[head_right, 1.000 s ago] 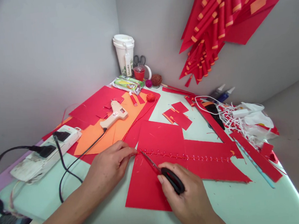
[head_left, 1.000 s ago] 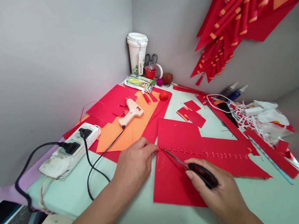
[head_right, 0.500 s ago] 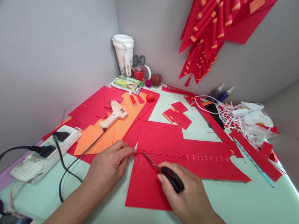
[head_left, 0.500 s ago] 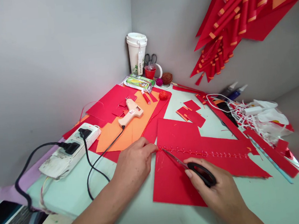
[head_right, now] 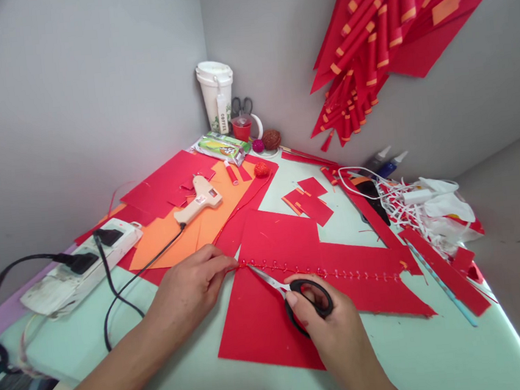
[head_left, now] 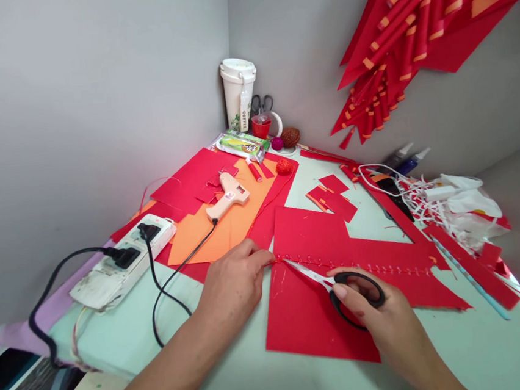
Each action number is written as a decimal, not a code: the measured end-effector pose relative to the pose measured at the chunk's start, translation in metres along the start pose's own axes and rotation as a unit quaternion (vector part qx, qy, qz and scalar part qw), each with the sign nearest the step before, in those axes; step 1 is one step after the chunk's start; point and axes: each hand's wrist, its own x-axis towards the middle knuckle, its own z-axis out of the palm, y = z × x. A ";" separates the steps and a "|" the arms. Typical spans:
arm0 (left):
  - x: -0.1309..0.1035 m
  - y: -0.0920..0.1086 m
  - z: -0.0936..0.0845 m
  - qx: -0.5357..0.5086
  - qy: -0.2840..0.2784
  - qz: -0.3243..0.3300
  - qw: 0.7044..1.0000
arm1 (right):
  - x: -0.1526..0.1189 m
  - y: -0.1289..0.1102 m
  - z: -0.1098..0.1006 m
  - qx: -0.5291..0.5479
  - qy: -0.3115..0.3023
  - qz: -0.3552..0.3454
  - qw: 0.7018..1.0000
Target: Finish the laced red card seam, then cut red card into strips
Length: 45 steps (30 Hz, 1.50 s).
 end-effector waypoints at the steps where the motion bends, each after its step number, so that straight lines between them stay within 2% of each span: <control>1: 0.000 0.000 0.000 -0.001 -0.001 0.000 1.000 | 0.000 0.000 -0.001 0.010 -0.003 0.008 1.000; 6: 0.000 0.001 0.000 0.002 -0.002 -0.001 1.000 | -0.001 0.001 -0.001 0.048 0.001 0.018 0.999; 17: 0.000 0.001 0.000 0.006 -0.005 -0.006 1.000 | -0.006 -0.003 0.010 -0.033 0.007 -0.008 0.999; 25: 0.000 0.001 0.000 0.006 -0.007 -0.002 1.000 | -0.004 0.001 0.005 -0.057 -0.011 -0.026 0.998; 32: -0.001 0.000 0.001 0.002 0.007 0.007 1.000 | -0.009 -0.007 0.008 -0.034 0.035 -0.027 0.998; 37: -0.001 0.000 0.001 0.008 0.009 0.004 1.000 | -0.009 -0.007 0.013 -0.050 0.018 -0.030 0.998; 45: -0.001 0.002 -0.001 0.009 0.007 0.003 1.000 | -0.007 -0.008 0.009 -0.053 -0.003 -0.011 0.999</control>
